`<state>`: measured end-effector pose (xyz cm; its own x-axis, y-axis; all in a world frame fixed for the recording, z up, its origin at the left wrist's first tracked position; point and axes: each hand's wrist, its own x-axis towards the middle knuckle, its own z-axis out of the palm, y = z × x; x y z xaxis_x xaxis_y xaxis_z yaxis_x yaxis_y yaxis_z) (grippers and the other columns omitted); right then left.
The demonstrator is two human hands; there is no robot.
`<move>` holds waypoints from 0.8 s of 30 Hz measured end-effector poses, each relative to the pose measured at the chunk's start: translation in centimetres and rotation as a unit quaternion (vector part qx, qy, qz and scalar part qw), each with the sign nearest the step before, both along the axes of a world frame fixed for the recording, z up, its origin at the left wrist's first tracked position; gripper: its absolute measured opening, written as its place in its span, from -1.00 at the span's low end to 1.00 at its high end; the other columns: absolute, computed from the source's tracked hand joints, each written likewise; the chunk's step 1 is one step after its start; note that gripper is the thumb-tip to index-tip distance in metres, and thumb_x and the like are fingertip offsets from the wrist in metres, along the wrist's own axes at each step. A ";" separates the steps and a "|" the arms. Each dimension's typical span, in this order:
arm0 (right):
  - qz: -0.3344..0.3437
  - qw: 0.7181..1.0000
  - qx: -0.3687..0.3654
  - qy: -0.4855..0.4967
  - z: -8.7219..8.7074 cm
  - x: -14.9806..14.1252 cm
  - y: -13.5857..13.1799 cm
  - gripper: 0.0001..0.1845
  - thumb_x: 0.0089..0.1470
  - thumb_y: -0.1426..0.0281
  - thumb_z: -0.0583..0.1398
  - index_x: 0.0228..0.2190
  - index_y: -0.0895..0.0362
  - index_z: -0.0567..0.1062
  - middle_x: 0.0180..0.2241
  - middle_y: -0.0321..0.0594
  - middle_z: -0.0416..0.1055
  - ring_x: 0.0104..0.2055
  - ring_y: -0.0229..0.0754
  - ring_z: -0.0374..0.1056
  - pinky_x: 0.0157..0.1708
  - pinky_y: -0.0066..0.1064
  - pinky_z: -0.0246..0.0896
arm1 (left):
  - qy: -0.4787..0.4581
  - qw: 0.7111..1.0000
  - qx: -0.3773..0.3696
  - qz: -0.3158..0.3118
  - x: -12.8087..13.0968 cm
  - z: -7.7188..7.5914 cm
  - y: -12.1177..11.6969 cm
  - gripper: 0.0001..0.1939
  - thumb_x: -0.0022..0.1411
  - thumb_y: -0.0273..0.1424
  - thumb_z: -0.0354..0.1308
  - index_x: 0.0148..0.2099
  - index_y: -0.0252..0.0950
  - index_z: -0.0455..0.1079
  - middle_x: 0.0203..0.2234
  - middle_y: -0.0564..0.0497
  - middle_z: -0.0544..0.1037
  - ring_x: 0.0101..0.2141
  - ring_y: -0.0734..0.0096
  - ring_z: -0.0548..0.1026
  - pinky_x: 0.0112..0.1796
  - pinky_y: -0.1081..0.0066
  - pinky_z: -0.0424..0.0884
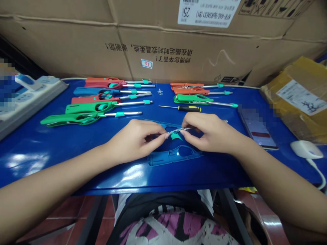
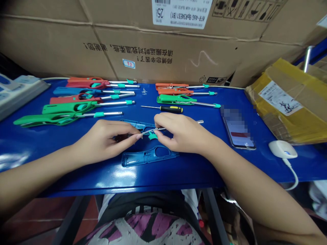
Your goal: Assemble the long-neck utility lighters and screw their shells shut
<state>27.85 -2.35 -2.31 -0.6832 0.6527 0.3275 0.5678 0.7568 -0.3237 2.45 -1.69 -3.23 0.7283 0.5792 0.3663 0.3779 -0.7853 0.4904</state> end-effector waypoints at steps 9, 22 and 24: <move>0.007 0.998 -0.031 0.057 0.2 -0.3 -0.1 -0.92 0.17 0.48 0.20 -0.38 0.15 0.39 -0.44 -0.33 0.37 -0.41 -0.34 0.27 -0.39 -0.51 0.13 | 0.038 0.998 0.045 -0.020 -0.3 -0.4 0.2 -0.82 0.41 -0.43 0.13 -0.13 -0.35 0.56 -0.31 -0.01 0.61 -0.31 0.43 0.57 -0.27 0.48 0.45; -0.014 0.983 -0.119 0.140 -0.4 -0.6 -0.1 -0.90 0.18 0.45 0.21 -0.37 0.14 0.37 -0.52 -0.42 0.25 -0.52 -0.40 0.13 -0.50 -0.53 0.07 | 0.104 0.963 0.250 -0.011 -0.6 -0.4 0.3 -0.78 0.44 -0.40 0.08 -0.15 -0.30 0.57 -0.40 0.01 0.60 -0.41 0.38 0.57 -0.41 0.43 0.42; -0.020 0.989 -0.085 0.120 -0.3 -0.5 0.0 -0.90 0.16 0.48 0.21 -0.38 0.14 0.37 -0.50 -0.41 0.27 -0.50 -0.38 0.15 -0.48 -0.52 0.08 | 0.076 0.974 0.213 -0.022 -0.5 -0.3 0.2 -0.81 0.42 -0.41 0.11 -0.15 -0.32 0.56 -0.40 0.02 0.60 -0.41 0.39 0.57 -0.39 0.44 0.42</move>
